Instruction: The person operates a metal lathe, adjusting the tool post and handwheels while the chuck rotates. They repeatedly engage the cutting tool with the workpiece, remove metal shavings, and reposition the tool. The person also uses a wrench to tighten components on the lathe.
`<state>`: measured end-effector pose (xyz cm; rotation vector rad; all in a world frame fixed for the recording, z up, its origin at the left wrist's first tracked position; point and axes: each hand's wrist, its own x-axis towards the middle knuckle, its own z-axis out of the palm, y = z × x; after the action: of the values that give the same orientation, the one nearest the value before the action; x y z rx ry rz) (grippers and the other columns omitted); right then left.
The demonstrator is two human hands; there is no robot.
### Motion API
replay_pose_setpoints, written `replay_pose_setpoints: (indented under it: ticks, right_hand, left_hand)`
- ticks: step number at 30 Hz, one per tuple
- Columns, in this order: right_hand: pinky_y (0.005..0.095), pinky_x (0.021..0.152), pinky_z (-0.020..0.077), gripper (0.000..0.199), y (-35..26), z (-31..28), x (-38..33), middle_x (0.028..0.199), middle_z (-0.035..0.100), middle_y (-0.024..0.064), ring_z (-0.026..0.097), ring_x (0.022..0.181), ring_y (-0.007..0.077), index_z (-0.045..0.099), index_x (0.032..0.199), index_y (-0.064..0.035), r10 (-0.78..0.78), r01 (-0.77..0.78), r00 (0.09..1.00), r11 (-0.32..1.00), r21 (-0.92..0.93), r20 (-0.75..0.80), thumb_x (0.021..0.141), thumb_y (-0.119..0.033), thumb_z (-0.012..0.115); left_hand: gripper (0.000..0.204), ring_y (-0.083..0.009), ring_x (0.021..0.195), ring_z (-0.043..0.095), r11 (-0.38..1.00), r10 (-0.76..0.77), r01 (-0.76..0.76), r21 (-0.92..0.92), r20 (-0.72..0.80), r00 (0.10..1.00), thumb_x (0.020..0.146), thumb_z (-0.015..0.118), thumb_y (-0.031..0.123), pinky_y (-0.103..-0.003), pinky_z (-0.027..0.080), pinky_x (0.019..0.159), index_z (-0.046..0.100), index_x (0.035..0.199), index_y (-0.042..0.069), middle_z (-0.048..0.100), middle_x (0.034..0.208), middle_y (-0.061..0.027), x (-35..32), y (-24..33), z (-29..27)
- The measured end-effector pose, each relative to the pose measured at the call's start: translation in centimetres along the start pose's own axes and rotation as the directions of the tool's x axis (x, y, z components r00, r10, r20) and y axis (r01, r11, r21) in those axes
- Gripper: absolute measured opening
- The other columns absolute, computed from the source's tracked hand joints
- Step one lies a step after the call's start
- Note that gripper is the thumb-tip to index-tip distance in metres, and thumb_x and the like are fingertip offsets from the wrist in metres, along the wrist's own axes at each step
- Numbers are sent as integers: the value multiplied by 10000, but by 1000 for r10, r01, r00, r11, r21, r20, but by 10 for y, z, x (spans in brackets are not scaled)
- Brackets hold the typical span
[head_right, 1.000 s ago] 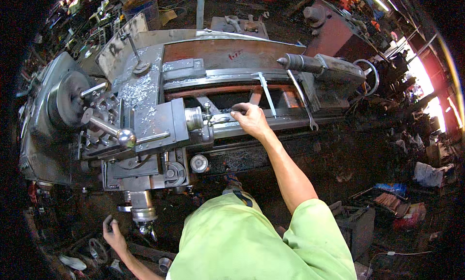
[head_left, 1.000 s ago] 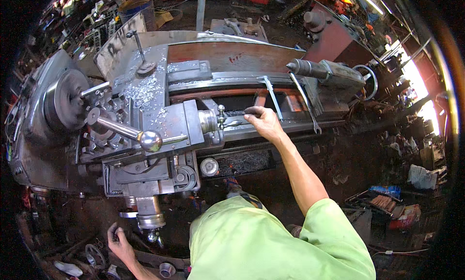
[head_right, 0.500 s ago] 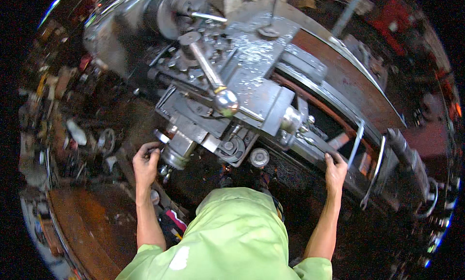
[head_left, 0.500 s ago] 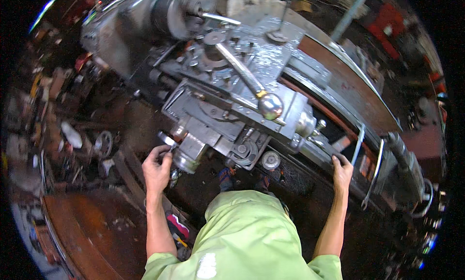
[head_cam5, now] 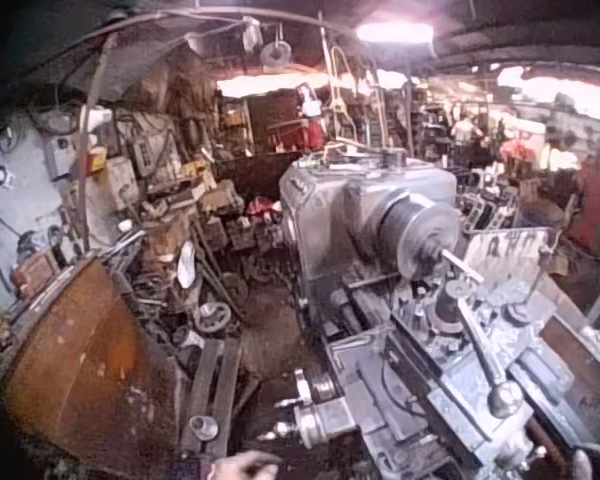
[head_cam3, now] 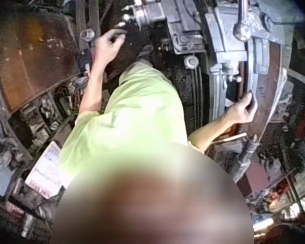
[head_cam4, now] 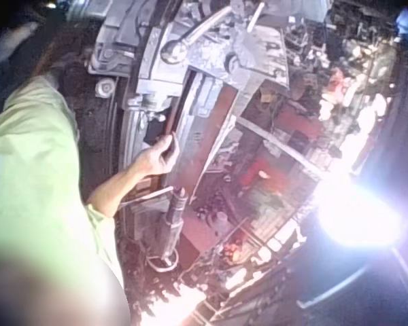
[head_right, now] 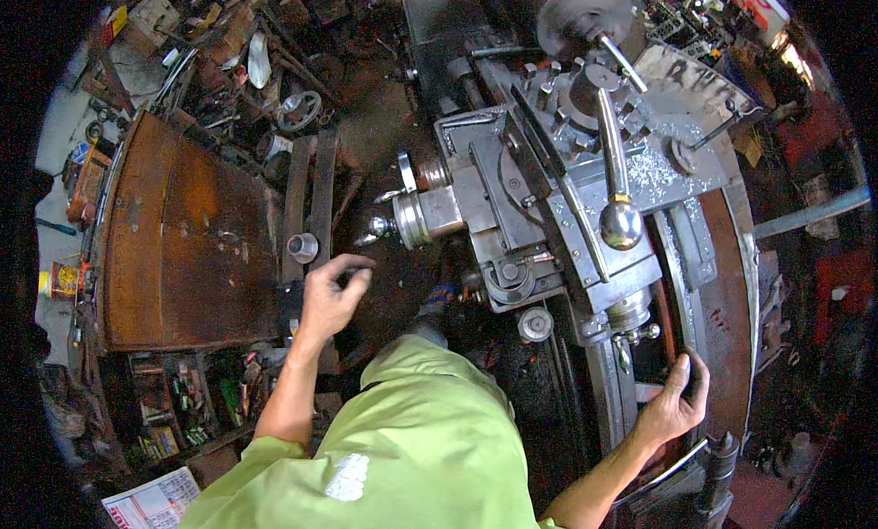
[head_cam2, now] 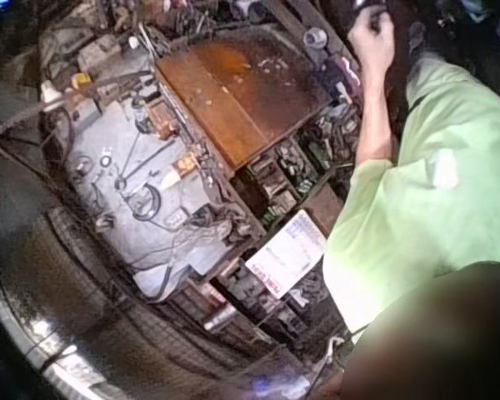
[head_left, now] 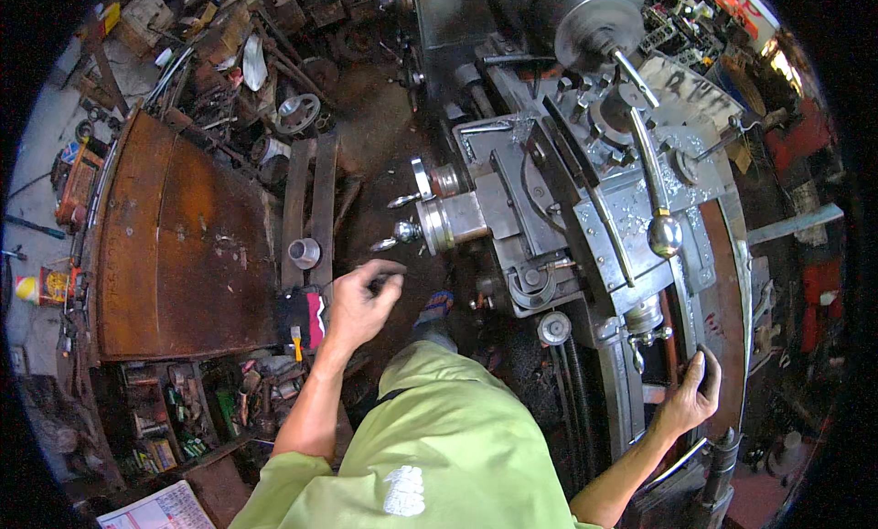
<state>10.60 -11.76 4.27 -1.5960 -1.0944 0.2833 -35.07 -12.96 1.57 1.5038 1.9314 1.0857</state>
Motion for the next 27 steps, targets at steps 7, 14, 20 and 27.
replay_pose_setpoints:
  ticks: [7,14,20,27]
  right_hand:
    - [254,777,456,98,-77,50,0,895,641,65,576,834,134,678,1010,50,-249,252,968,964,-88,42,934,1,640]
    - [299,838,480,148,-172,113,7,1006,635,128,610,902,221,680,1020,55,-440,422,898,873,-244,-24,873,47,671]
    - [349,889,501,334,-224,182,12,1109,651,177,649,1003,287,676,1169,20,-284,305,950,756,-579,130,861,-96,730]
    - [334,784,523,273,-226,196,10,956,707,173,693,851,257,695,1091,34,-108,56,994,719,-693,-32,874,-124,745]
  left_hand:
    - [144,-172,800,680,991,124,-118,57,-127,984,911,657,133,-326,524,753,691,983,13,718,864,-130,88,-10,-29]
    - [266,-403,1052,630,815,426,-543,205,423,799,858,651,151,-480,497,931,695,1065,-10,677,1050,-247,277,-8,80]
    - [310,-410,1028,627,728,505,-665,164,527,683,850,712,192,-483,505,931,671,1059,-34,665,1054,-221,333,-31,153]
    - [234,-463,940,632,768,612,-610,-197,509,605,905,651,159,-507,501,830,612,1012,-46,658,968,-281,365,-14,132]
